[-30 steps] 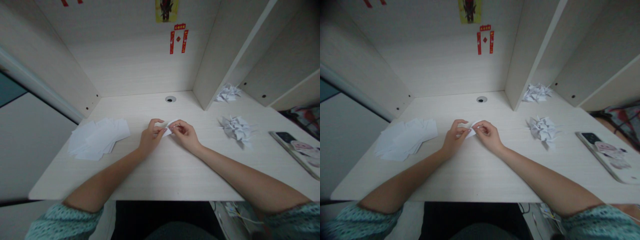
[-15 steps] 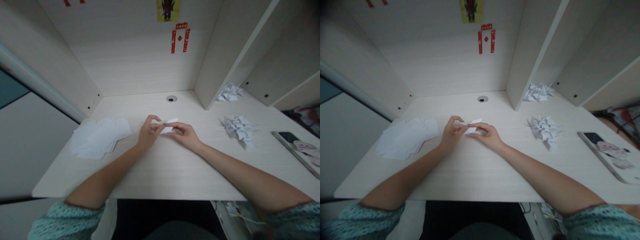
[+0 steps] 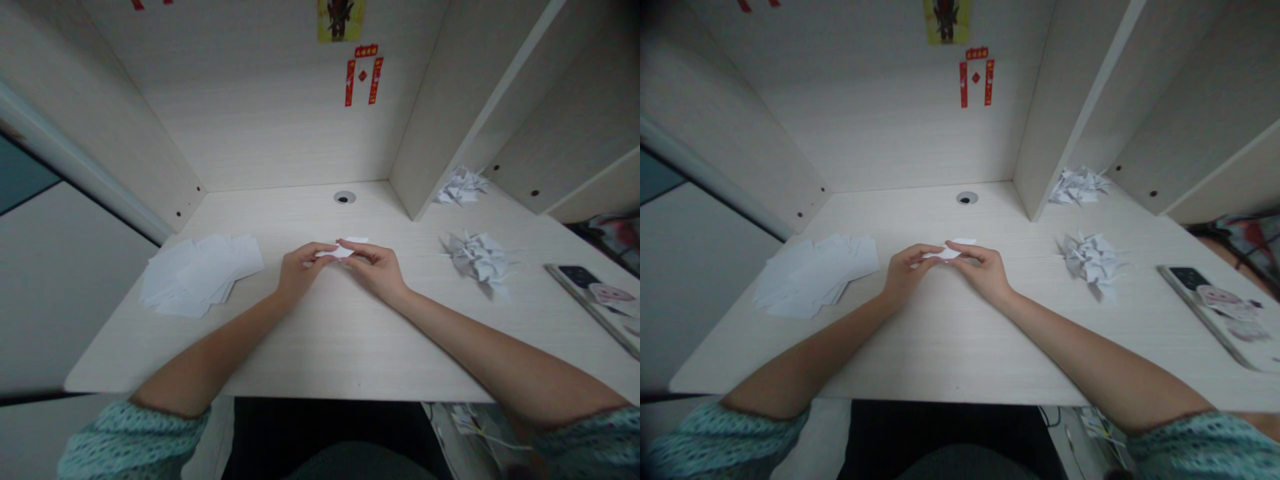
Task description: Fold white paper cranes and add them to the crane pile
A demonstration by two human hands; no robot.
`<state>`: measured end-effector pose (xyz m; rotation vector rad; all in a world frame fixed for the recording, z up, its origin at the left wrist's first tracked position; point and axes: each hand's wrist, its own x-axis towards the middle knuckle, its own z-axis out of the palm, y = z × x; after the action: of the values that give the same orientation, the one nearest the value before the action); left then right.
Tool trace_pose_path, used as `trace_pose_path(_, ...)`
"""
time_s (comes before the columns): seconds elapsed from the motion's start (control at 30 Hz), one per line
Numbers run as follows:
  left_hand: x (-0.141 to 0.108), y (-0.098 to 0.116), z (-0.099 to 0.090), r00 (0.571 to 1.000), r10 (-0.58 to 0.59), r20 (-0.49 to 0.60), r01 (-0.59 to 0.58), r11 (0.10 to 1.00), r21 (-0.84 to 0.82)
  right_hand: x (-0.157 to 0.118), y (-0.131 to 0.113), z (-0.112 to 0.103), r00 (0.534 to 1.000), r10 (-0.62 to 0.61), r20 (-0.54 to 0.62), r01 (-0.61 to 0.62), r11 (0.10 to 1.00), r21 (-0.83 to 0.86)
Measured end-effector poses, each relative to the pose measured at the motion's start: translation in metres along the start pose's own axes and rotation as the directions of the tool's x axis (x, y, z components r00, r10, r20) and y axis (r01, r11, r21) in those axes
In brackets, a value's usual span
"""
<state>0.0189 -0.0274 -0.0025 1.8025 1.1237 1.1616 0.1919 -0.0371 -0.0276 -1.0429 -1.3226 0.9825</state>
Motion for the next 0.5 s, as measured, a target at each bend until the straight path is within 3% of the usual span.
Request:
trace_pose_path(0.17,-0.0002,-0.0038,-0.0021,0.999,-0.013,-0.034,0.013,1.0,0.006,-0.0028,-0.0036,0.0013,1.0,0.005,-0.023,-0.005,1.0,0.0)
trace_pose_path(0.37,0.0011,-0.0041,-0.0013,1.0,-0.022,-0.001,0.021,0.998,-0.052,-0.0022,-0.0053,0.0017,0.999,0.036,-0.037,-0.035,0.999,0.039)
trace_pose_path(0.5,0.0018,-0.007,-0.0008,1.0,-0.014,-0.014,0.013,0.997,-0.071,-0.0001,-0.0019,0.0008,0.999,0.045,0.0,-0.045,0.995,0.09)
